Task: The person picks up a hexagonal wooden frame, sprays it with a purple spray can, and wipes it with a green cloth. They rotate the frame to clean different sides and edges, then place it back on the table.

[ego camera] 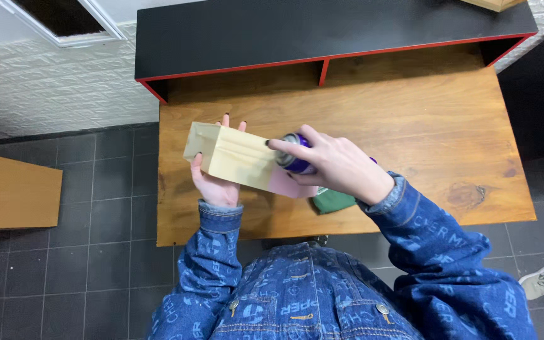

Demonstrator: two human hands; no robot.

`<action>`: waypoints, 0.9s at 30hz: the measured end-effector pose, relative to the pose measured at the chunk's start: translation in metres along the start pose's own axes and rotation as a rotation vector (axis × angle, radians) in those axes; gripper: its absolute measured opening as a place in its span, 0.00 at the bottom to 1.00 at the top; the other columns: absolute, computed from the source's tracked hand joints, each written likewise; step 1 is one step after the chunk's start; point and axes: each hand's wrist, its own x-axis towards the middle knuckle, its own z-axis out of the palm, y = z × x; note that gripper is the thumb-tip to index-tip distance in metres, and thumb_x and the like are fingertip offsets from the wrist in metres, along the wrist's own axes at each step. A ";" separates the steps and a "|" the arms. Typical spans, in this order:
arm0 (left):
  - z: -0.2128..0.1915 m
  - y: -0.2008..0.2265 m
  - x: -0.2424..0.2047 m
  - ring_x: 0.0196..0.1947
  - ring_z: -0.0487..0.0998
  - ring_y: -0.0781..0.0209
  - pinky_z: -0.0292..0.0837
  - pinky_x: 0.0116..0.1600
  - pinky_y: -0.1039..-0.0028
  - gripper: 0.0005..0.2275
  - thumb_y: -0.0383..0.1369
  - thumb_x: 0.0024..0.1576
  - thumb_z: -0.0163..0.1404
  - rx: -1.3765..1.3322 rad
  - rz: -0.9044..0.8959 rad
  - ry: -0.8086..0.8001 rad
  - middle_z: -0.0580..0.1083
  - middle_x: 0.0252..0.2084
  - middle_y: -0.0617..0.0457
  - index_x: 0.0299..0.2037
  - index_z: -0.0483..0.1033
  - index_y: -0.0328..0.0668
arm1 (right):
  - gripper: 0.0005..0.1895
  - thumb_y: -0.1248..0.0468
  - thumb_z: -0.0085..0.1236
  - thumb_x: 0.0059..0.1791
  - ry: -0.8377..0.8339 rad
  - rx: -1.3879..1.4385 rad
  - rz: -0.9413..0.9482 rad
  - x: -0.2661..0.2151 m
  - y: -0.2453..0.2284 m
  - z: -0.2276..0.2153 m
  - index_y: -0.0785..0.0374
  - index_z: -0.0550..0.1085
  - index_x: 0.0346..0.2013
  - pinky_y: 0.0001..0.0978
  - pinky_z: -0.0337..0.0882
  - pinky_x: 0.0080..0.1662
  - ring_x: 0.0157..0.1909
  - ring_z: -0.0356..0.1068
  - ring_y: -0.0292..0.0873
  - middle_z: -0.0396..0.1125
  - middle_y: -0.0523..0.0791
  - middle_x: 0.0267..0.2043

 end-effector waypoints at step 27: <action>-0.028 0.041 0.006 0.77 0.50 0.45 0.42 0.76 0.38 0.33 0.42 0.58 0.37 -0.114 0.061 -0.001 0.55 0.76 0.48 0.76 0.47 0.44 | 0.35 0.53 0.65 0.45 0.112 0.230 0.260 -0.086 0.039 0.119 0.37 0.65 0.66 0.58 0.77 0.49 0.52 0.73 0.61 0.63 0.46 0.57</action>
